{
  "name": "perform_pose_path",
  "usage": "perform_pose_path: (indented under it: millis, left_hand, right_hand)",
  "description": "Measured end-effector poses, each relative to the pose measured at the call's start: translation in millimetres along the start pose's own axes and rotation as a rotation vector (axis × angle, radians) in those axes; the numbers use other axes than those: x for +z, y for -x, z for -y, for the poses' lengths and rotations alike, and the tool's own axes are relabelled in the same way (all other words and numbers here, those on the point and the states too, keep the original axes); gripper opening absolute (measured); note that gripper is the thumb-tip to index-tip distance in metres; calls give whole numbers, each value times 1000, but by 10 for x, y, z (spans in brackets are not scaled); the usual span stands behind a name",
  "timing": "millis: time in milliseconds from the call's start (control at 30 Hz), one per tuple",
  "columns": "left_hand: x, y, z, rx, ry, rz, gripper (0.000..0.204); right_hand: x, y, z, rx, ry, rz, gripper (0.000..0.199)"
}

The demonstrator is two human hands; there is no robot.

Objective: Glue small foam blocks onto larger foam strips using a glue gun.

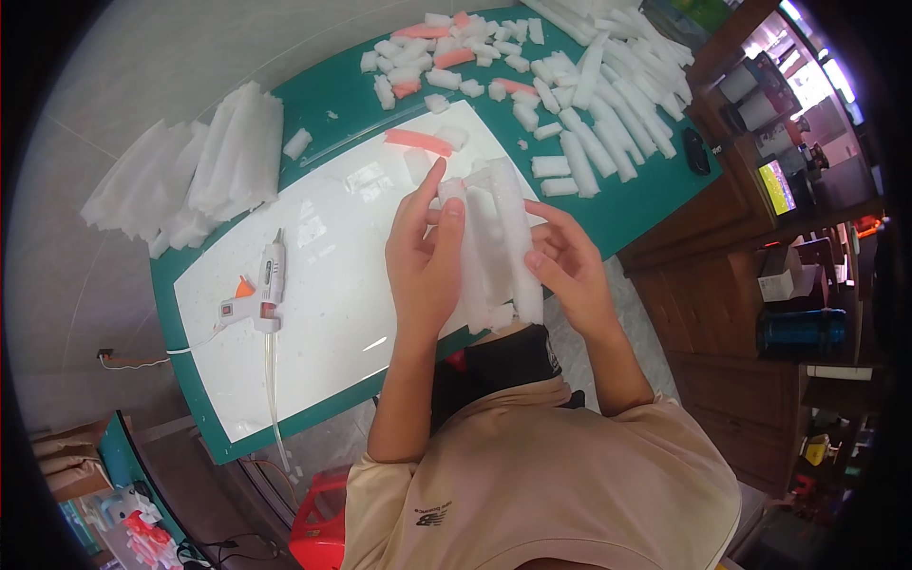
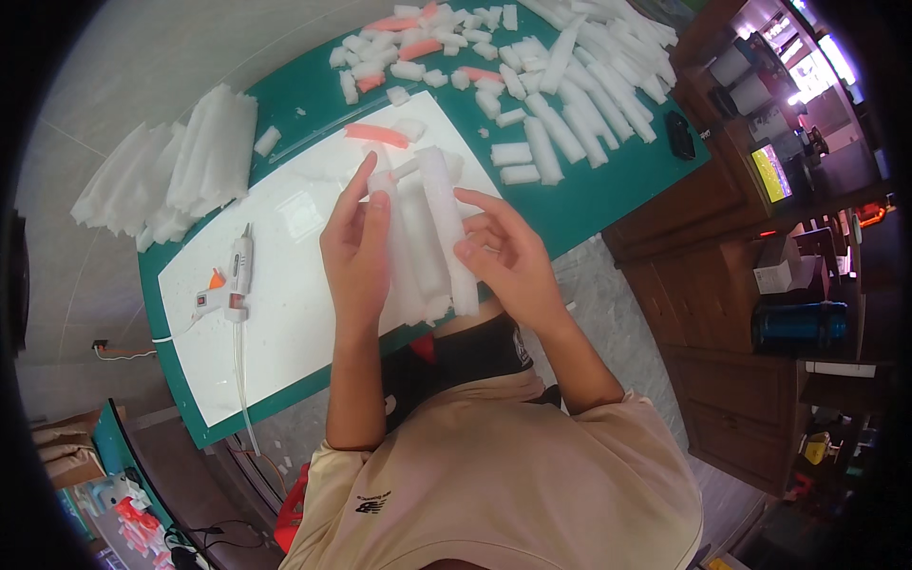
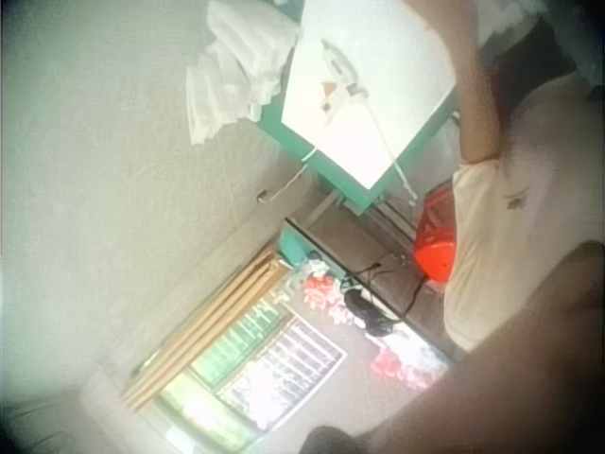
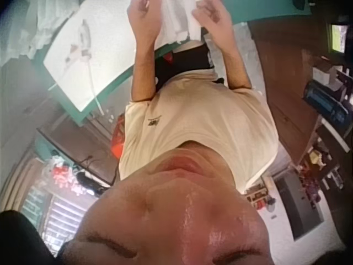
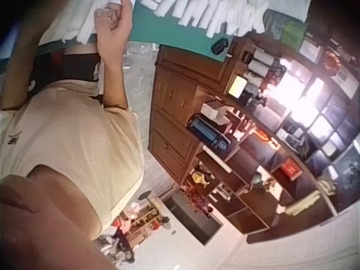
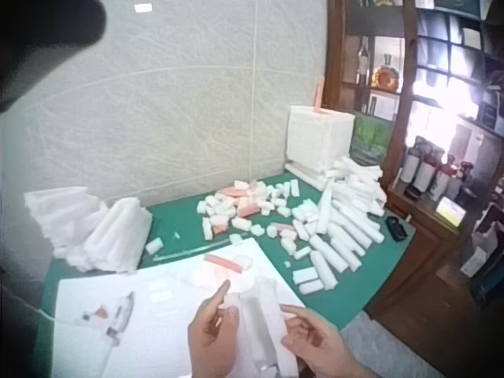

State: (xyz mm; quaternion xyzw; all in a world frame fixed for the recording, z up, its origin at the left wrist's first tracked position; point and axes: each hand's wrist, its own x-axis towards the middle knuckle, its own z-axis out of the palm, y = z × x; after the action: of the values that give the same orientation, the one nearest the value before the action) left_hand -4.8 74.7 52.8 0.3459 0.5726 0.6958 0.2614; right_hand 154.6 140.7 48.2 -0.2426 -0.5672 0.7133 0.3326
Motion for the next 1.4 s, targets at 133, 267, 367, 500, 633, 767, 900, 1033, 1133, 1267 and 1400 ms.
perform_pose_path:
  millis: [133, 267, 367, 500, 633, 767, 900, 1033, 1133, 1267, 1400]
  left_hand:
    - [-13, -1, 35, 0, -3, -5, 41]
    - [-27, -6, 62, 0, -11, -11, 42]
    - [-33, -6, 36, 10, -40, -28, 42]
    - [-41, -2, 44, 22, -45, -38, 41]
    - [-22, 13, 72, 4, 7, -53, 42]
    - [-6, 30, 193, 43, 180, -159, 38]
    - [-8, 83, 175, 46, 238, -180, 39]
    - [42, 245, 182, -29, 286, -139, 42]
    - [76, 307, 129, -80, 401, -115, 46]
    - [78, 295, 81, -103, 378, -122, 49]
    - [83, 282, 82, -118, 407, -115, 49]
  right_hand:
    - [25, -18, 9, 6, 2, 2, 51]
    - [44, -46, 22, 37, -13, 19, 51]
    - [39, -61, 5, 44, -9, 24, 51]
    - [36, -78, 0, 52, 5, 18, 51]
    - [30, -88, -8, 62, 18, 19, 50]
    - [78, -79, -33, 37, 30, 2, 49]
    - [111, -68, -94, 2, 34, -25, 48]
    - [142, -56, -139, -92, 104, -76, 47]
    - [211, -51, -132, -152, 147, -102, 46]
    - [208, -56, -153, -201, 202, -100, 45]
    - [234, -51, -133, -204, 202, -102, 45]
